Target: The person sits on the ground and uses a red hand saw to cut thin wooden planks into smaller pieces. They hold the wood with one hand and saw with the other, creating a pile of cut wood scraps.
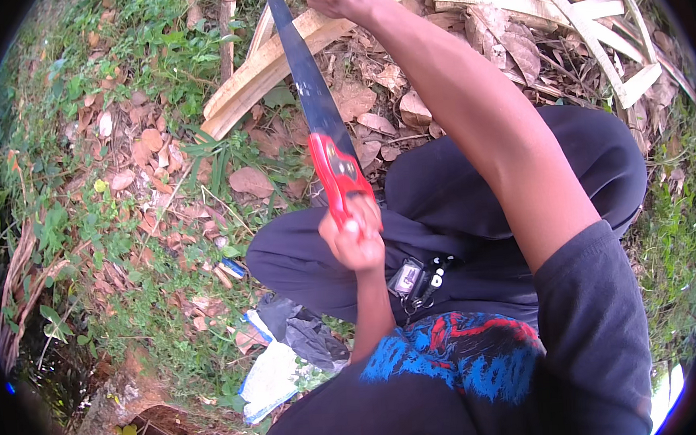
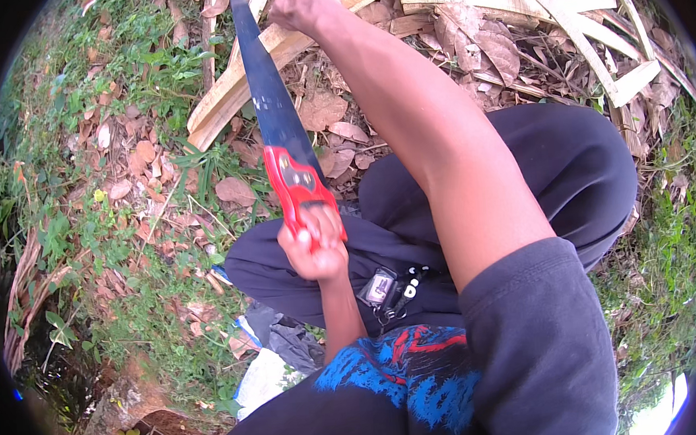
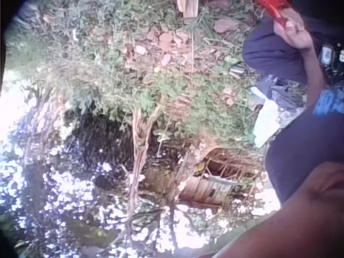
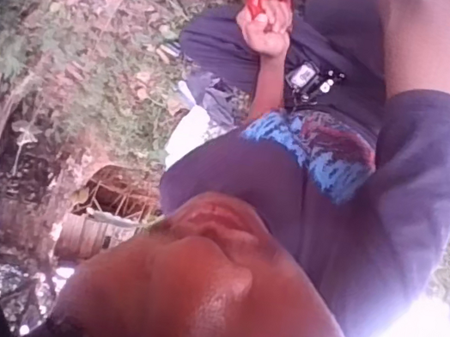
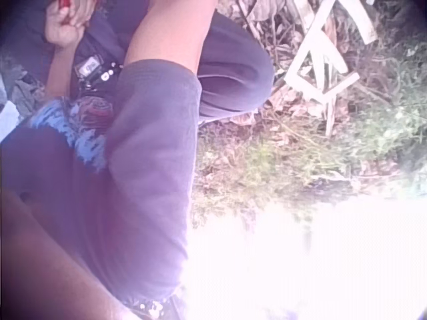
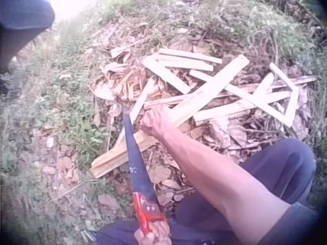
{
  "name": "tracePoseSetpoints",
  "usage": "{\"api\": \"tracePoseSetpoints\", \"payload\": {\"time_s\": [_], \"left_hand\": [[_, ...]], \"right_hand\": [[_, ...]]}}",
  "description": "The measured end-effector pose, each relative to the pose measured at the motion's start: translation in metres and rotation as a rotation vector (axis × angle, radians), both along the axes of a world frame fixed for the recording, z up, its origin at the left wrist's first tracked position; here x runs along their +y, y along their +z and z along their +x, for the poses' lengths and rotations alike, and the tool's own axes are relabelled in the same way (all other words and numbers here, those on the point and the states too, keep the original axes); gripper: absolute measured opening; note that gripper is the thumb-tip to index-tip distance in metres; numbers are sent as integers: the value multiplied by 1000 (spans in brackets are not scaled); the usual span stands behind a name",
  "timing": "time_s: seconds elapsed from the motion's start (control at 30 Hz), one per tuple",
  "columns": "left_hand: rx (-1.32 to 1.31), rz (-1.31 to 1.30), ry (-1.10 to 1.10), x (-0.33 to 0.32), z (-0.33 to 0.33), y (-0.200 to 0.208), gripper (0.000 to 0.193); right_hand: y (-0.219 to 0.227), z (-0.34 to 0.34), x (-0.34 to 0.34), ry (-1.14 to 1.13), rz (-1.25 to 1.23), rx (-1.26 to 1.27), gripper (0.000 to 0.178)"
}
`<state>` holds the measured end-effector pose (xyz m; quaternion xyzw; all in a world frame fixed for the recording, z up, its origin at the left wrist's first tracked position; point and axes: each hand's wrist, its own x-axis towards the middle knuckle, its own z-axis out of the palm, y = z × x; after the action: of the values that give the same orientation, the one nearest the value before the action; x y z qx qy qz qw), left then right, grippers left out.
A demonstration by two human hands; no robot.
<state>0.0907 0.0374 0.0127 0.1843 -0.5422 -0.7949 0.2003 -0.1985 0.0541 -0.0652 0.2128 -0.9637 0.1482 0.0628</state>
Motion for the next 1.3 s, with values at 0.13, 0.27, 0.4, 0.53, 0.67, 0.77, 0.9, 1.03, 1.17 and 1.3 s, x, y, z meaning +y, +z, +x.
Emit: {"api": "tracePoseSetpoints", "payload": {"time_s": [0.13,0.27,0.4,0.53,0.67,0.77,0.9,1.03,1.17,1.3], "left_hand": [[1,126,127,-35,-34,-31,27],[-65,-3,77,-11,-25,-15,26],[30,-14,-98,7,13,25,28],[-115,-63,129,-35,-42,-2,32],[-91,-106,56,7,22,6,34],[-101,25,44,24,87,32,16],[-140,-11,-29,28,81,46,14],[-89,10,-60,16,82,41,12],[-19,74,-24,-5,106,5,13],[26,10,-71,6,98,30,17]], "right_hand": [[13,7,-6,60,-28,-191,26],[3,1,7,164,42,-18,24],[0,-6,-1,39,50,-198,24],[35,18,-9,104,33,-367,27],[25,2,8,55,15,-329,36],[7,-3,9,74,82,-224,38],[26,16,9,110,-35,-212,41],[25,33,48,261,-147,-34,42],[19,57,88,307,-259,63,57],[14,56,74,194,-160,99,44]]}}
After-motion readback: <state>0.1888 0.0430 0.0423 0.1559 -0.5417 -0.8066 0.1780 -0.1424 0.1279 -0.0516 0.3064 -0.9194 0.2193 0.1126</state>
